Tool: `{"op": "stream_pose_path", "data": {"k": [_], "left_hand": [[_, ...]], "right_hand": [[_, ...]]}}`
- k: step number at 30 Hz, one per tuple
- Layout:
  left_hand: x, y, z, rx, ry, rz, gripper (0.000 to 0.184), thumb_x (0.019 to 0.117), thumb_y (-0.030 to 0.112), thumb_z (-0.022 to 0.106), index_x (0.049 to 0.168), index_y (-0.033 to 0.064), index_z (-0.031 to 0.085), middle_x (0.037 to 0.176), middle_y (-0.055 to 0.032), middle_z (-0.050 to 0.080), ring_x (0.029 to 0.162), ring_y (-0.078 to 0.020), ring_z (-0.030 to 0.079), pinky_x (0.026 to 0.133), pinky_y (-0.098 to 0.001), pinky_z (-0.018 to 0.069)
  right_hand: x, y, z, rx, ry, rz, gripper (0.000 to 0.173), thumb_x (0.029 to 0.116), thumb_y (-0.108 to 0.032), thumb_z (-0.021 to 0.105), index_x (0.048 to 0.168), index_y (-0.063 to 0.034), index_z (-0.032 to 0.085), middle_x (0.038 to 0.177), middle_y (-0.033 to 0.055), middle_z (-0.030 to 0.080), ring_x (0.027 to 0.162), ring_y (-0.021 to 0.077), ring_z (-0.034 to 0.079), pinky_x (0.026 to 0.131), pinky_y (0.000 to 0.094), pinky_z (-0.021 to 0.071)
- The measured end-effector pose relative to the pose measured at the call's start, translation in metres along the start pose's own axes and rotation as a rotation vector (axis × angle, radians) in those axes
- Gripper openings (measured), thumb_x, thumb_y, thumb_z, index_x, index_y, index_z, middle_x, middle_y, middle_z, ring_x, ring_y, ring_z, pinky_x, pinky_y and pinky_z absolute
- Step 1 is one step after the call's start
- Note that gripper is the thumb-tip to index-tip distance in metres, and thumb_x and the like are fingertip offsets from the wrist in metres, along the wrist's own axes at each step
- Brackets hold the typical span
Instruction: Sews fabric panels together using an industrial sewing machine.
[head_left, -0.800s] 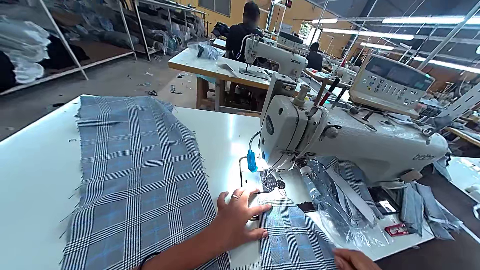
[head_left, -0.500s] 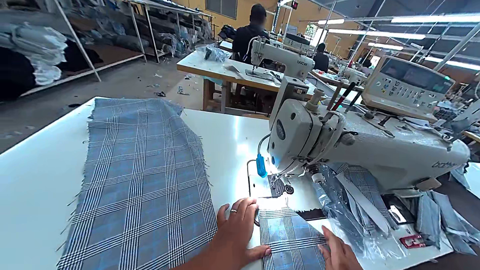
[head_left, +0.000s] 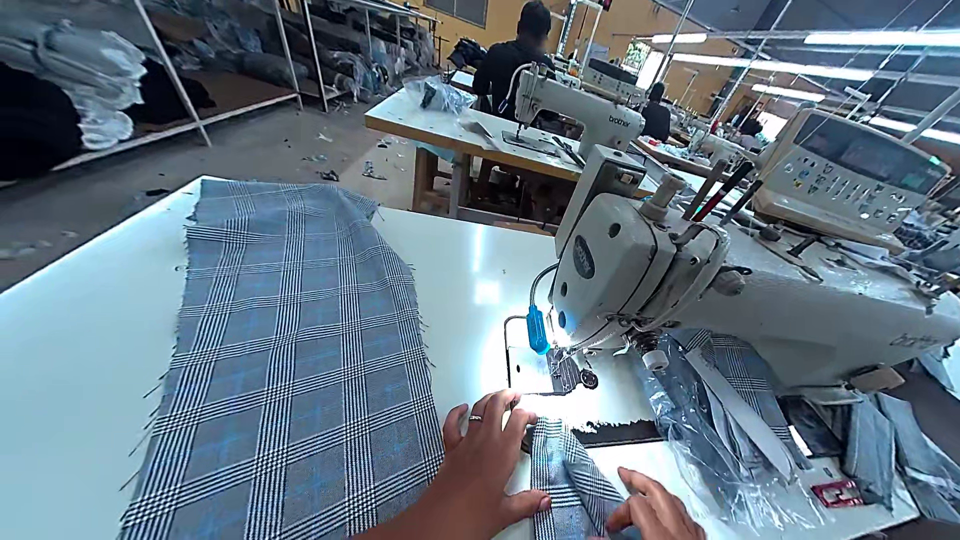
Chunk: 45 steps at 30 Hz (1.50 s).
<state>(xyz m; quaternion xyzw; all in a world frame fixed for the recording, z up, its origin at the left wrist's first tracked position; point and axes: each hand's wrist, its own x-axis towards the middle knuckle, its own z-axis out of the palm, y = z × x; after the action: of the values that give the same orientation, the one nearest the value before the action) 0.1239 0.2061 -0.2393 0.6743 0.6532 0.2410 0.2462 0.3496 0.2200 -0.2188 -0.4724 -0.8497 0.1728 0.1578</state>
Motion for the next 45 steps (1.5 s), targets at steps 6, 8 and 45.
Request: {"op": "stream_pose_path", "data": {"k": [6, 8, 45], "left_hand": [[0.0, 0.002, -0.001, 0.005, -0.016, -0.009, 0.073, 0.0798, 0.041, 0.083, 0.137, 0.005, 0.056, 0.153, -0.0252, 0.042, 0.147, -0.0447, 0.033, 0.112, -0.071, 0.0156], [0.001, 0.002, -0.002, 0.008, -0.025, -0.012, 0.073, 0.0798, 0.041, 0.083, 0.138, 0.0052, 0.056, 0.153, -0.0257, 0.042, 0.147, -0.0446, 0.032, 0.112, -0.0707, 0.0152], [0.004, 0.008, -0.01, 0.053, -0.147, -0.014, 0.069, 0.0888, 0.043, 0.074, 0.144, 0.0061, 0.055, 0.16, -0.0171, 0.039, 0.153, -0.0403, 0.023, 0.112, -0.0749, 0.0089]], "right_hand": [[0.011, 0.011, -0.011, 0.212, -0.078, 0.063, 0.023, 0.0965, -0.011, 0.065, 0.106, 0.0087, 0.072, 0.123, 0.0318, 0.063, 0.105, 0.043, 0.065, 0.087, 0.0491, 0.0551], [0.012, 0.01, -0.01, 0.197, -0.083, 0.056, 0.033, 0.0918, -0.009, 0.072, 0.118, 0.01, 0.066, 0.115, 0.0303, 0.063, 0.093, 0.0386, 0.067, 0.079, 0.0461, 0.0565], [0.082, 0.038, -0.074, 0.032, -0.392, -0.121, 0.024, 0.0912, -0.012, 0.07, 0.1, 0.008, 0.062, 0.088, 0.021, 0.063, 0.082, 0.0313, 0.062, 0.074, 0.0464, 0.0492]]}}
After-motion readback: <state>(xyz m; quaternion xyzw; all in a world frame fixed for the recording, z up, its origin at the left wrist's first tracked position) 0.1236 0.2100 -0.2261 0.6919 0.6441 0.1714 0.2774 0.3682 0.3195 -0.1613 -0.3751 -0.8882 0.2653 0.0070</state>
